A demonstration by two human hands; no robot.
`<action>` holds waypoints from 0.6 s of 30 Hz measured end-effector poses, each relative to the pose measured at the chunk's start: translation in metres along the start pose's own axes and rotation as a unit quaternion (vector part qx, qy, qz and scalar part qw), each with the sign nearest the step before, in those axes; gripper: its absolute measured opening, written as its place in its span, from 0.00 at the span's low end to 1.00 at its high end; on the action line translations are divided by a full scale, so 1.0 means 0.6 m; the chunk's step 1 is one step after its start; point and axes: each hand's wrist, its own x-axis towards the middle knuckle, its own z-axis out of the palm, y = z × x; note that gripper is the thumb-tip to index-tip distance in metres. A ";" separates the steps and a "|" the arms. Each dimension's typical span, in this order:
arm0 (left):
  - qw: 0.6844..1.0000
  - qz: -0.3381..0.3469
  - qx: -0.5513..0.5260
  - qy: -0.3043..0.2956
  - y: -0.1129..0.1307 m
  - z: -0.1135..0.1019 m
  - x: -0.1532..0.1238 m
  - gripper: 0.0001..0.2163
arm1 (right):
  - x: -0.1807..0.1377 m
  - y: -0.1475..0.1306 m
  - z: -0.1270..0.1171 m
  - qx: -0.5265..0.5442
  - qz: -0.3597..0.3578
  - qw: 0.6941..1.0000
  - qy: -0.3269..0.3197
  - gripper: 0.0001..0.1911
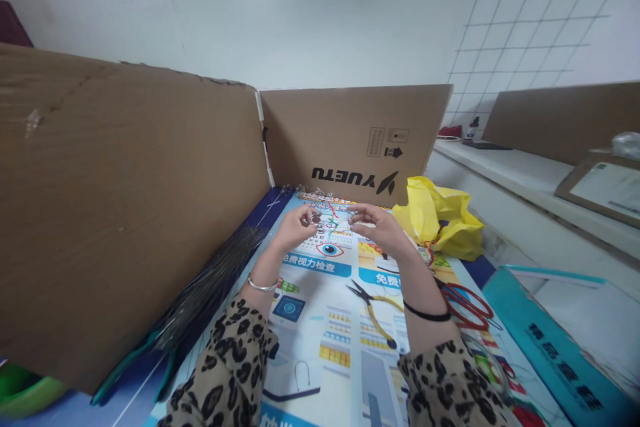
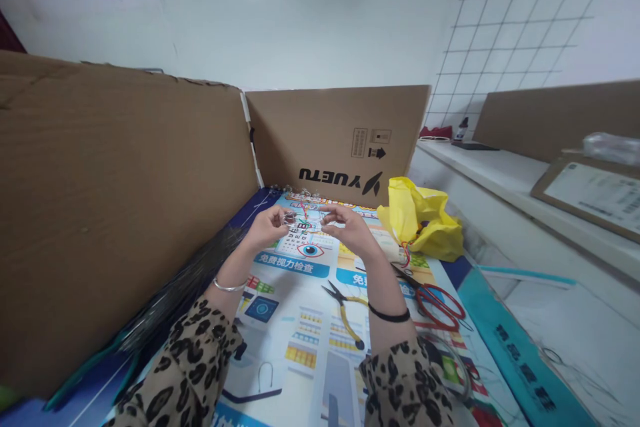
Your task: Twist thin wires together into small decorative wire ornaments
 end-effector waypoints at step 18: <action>0.983 0.076 0.152 0.064 0.013 -0.048 0.006 0.07 | -0.005 -0.027 0.016 0.009 -0.040 0.992 -0.117 0.10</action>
